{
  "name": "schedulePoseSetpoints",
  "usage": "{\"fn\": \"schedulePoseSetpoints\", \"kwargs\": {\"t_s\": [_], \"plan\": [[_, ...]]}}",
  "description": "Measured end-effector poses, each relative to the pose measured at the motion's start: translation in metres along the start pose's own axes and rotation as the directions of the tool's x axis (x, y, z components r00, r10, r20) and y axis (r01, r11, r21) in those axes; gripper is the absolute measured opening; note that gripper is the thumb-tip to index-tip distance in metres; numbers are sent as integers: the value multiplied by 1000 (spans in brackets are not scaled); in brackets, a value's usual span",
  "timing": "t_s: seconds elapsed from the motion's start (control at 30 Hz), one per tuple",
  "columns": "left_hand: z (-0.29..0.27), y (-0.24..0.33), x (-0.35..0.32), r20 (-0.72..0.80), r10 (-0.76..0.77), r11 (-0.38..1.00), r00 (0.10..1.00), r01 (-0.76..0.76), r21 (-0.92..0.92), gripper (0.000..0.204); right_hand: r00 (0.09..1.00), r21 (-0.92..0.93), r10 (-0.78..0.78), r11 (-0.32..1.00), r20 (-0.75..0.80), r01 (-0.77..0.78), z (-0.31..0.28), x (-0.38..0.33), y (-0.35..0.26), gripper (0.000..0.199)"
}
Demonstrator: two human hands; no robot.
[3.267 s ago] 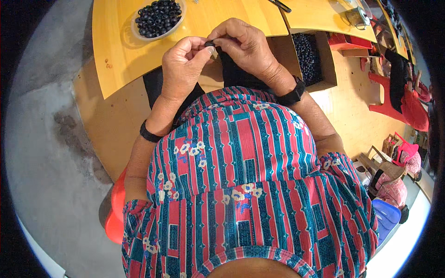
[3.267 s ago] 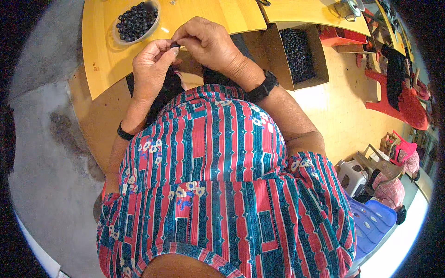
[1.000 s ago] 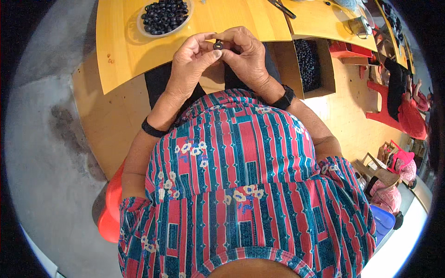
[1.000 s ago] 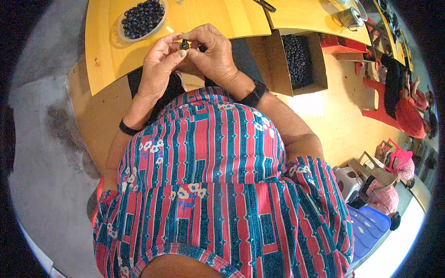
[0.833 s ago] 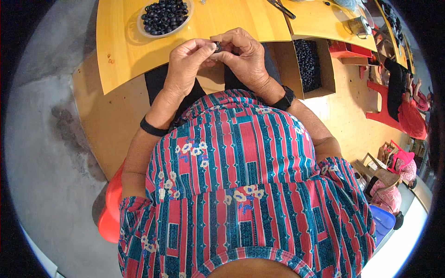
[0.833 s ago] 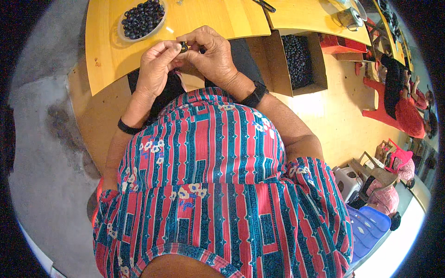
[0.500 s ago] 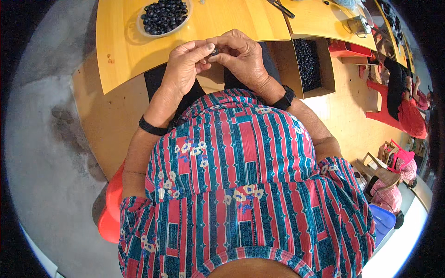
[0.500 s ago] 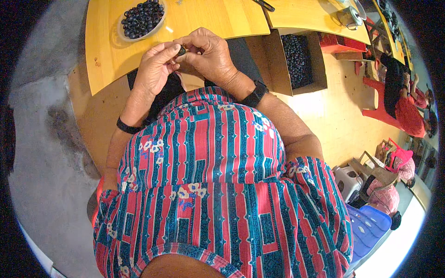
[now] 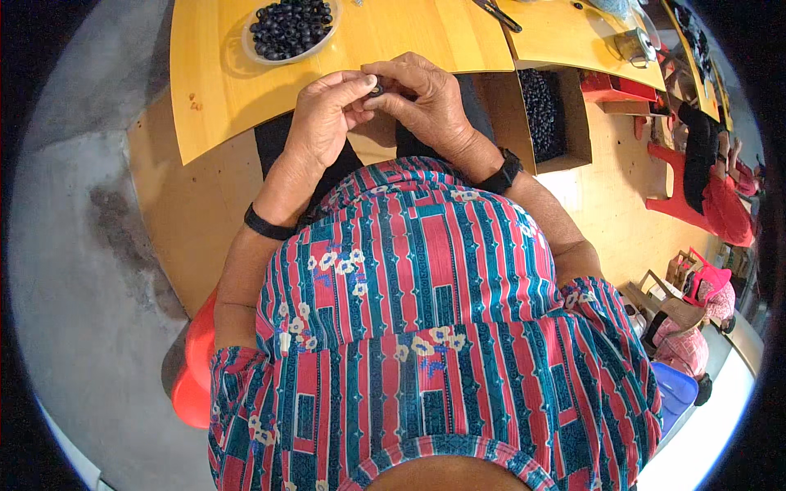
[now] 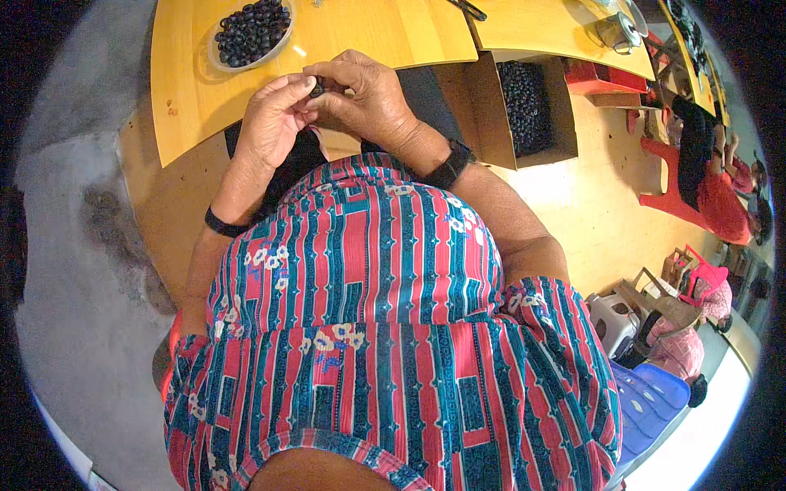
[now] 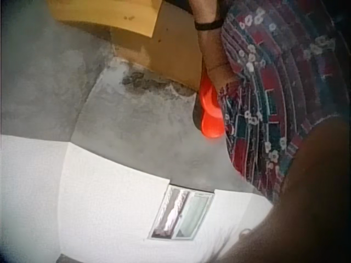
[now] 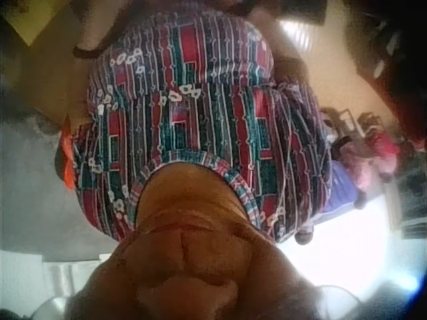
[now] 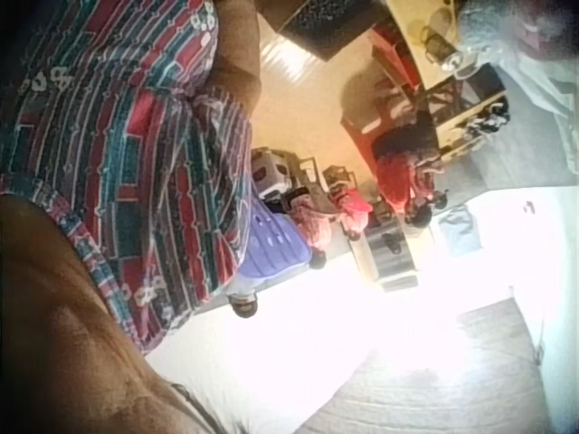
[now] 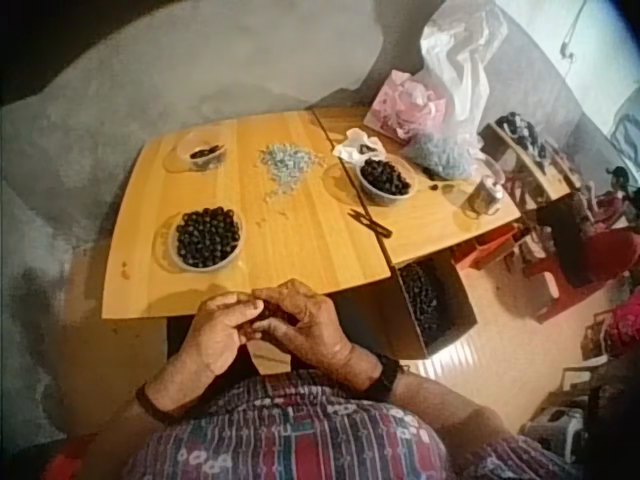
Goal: The person assembles small black components by picking up pins and inserting them into the components by hand.
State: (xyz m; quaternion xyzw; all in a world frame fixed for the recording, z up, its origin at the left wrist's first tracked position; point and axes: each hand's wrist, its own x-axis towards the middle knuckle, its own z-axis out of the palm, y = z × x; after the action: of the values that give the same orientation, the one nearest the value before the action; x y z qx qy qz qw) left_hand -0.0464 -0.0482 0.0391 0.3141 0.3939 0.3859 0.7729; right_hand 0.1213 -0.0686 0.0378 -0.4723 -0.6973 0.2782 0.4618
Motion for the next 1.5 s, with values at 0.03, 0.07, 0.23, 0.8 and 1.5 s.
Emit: {"fn": "schedulePoseSetpoints", "kwargs": {"t_s": [0.03, 0.07, 0.23, 0.8, 1.5], "plan": [[0, 0, 0, 10, 4, 1000, 1000, -4, 1, 16, 1000, 1, 0, 1000, 0, 0, -1, 1, 0, 37], [0, -1, 0, 9, 3, 1000, 1000, -3, 2, 16, 1000, -26, -27, 999, 13, 28, -1, 1, 1, 37], [0, -2, 1, 12, 10, 1000, 1000, -10, -15, 14, 997, -71, -67, 995, 40, 70, -3, 4, -2, 37], [18, 12, -4, 407, 353, 535, 842, -539, 651, 51, 997, 109, -52, 993, 53, 45, -6, -7, 8, 36], [23, 3, -9, 243, 467, 673, 850, -520, 526, 50, 980, -51, -200, 979, -19, 198, -13, 2, -3, 27]]}}
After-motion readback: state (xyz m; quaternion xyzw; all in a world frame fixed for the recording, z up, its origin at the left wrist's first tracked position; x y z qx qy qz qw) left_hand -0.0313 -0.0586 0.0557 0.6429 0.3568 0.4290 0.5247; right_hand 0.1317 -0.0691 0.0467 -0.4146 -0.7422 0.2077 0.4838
